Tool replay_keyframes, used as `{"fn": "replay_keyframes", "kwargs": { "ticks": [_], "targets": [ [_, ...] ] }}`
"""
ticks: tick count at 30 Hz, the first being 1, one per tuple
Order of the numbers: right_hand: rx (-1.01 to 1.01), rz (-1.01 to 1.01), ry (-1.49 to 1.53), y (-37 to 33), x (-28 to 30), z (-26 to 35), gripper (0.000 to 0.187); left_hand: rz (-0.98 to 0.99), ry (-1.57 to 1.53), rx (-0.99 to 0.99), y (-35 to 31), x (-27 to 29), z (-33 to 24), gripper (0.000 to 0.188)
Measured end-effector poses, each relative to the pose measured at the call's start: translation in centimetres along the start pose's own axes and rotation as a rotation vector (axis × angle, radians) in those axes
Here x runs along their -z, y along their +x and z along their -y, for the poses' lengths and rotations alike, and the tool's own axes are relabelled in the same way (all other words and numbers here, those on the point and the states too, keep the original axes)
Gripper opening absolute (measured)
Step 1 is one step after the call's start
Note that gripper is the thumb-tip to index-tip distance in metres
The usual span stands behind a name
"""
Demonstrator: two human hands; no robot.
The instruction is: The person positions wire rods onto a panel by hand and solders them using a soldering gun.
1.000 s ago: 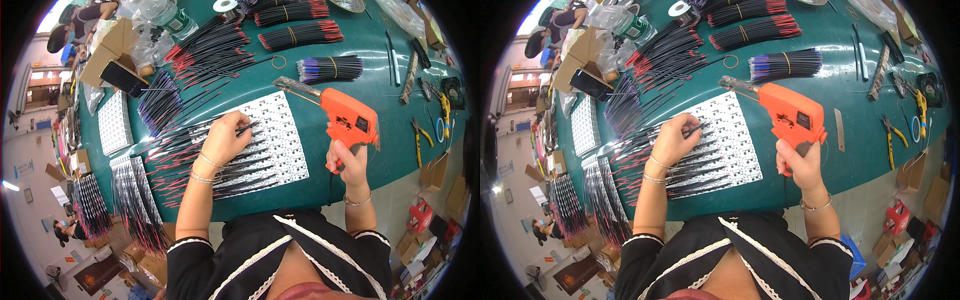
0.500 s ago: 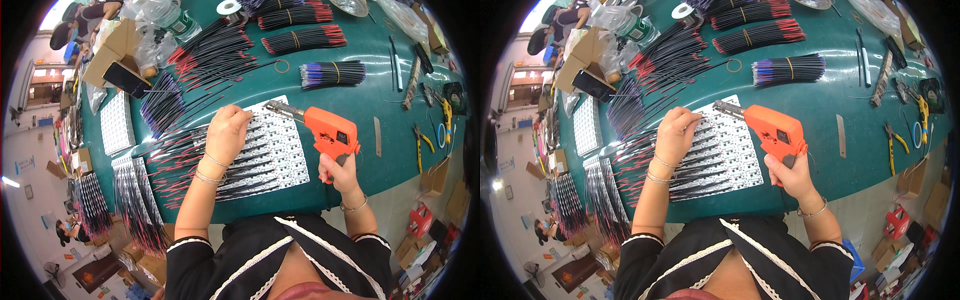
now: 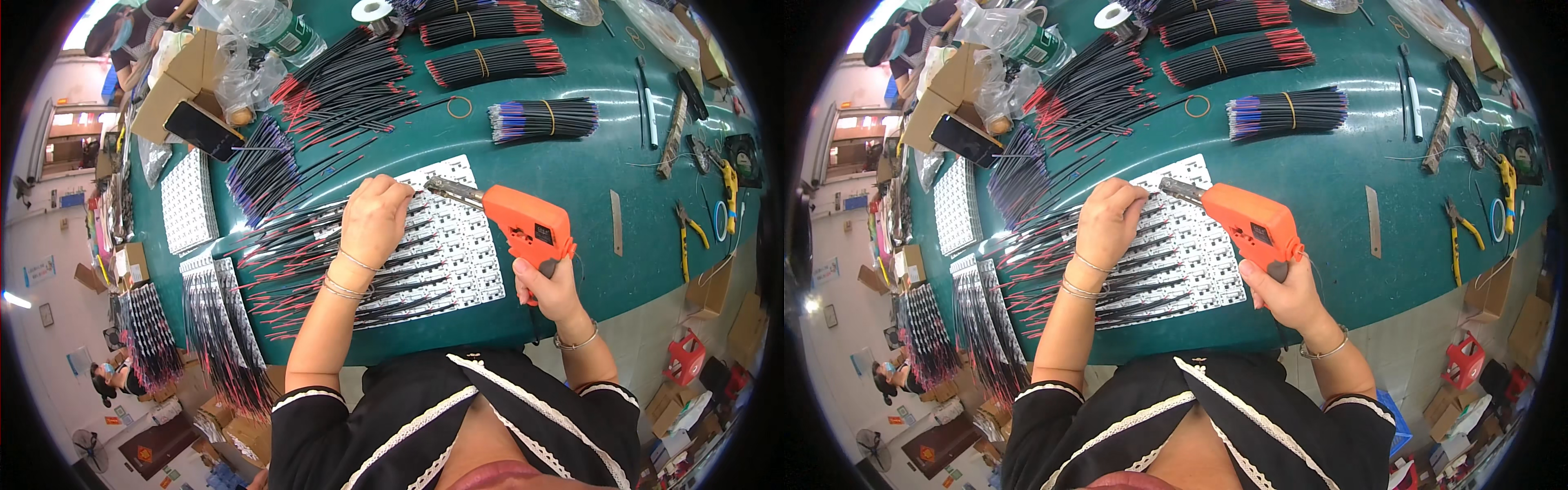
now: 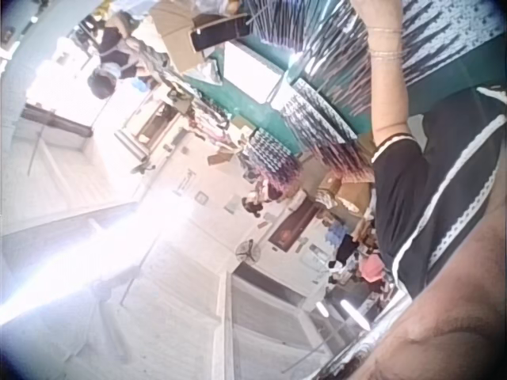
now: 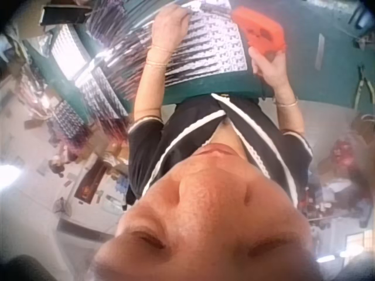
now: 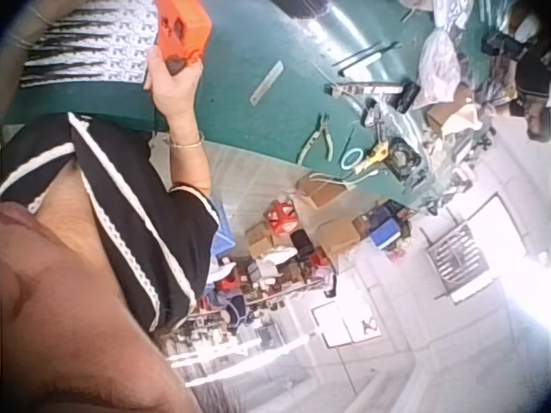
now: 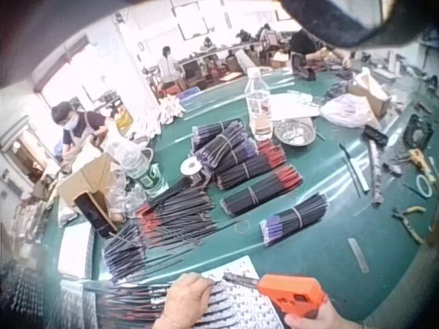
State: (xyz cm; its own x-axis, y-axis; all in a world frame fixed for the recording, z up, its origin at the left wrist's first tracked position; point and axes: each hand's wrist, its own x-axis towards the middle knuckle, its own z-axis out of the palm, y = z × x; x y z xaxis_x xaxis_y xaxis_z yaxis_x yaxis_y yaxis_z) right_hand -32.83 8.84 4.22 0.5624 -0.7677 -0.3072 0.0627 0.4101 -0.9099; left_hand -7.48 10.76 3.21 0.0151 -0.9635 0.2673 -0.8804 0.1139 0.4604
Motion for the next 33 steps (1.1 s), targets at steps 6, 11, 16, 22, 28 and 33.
{"fn": "replay_keyframes", "kwargs": {
  "ticks": [6, 11, 16, 22, 28, 33],
  "targets": [
    [-0.01, 0.01, -0.02, 0.1, 0.0, -0.2, 0.02, -0.004, 0.026, 0.01, -0.1, -0.2, -0.1, 0.006],
    [-0.029, 0.023, -0.064, 0.0, 0.1, -0.1, 0.018, -0.01, 0.079, 0.039, -0.2, -0.4, -0.5, 0.005],
    [0.015, -0.025, -0.012, -0.1, 0.0, -0.1, 0.019, 0.001, 0.098, 0.039, -0.1, -0.4, -0.7, 0.005],
    [0.032, -0.036, 0.01, -0.3, 0.2, -0.2, 0.021, 0.019, 0.101, 0.022, 0.1, -0.2, -0.5, 0.005],
    [-0.004, -0.023, 0.0, -0.4, 0.2, -0.2, 0.021, 0.11, 0.012, -0.052, 1.0, 0.4, 0.5, 0.007],
    [-0.034, -0.021, 0.0, -0.3, -0.1, 0.0, 0.021, 0.143, 0.027, -0.076, 1.0, 0.6, 0.6, 0.008]
  ]
}}
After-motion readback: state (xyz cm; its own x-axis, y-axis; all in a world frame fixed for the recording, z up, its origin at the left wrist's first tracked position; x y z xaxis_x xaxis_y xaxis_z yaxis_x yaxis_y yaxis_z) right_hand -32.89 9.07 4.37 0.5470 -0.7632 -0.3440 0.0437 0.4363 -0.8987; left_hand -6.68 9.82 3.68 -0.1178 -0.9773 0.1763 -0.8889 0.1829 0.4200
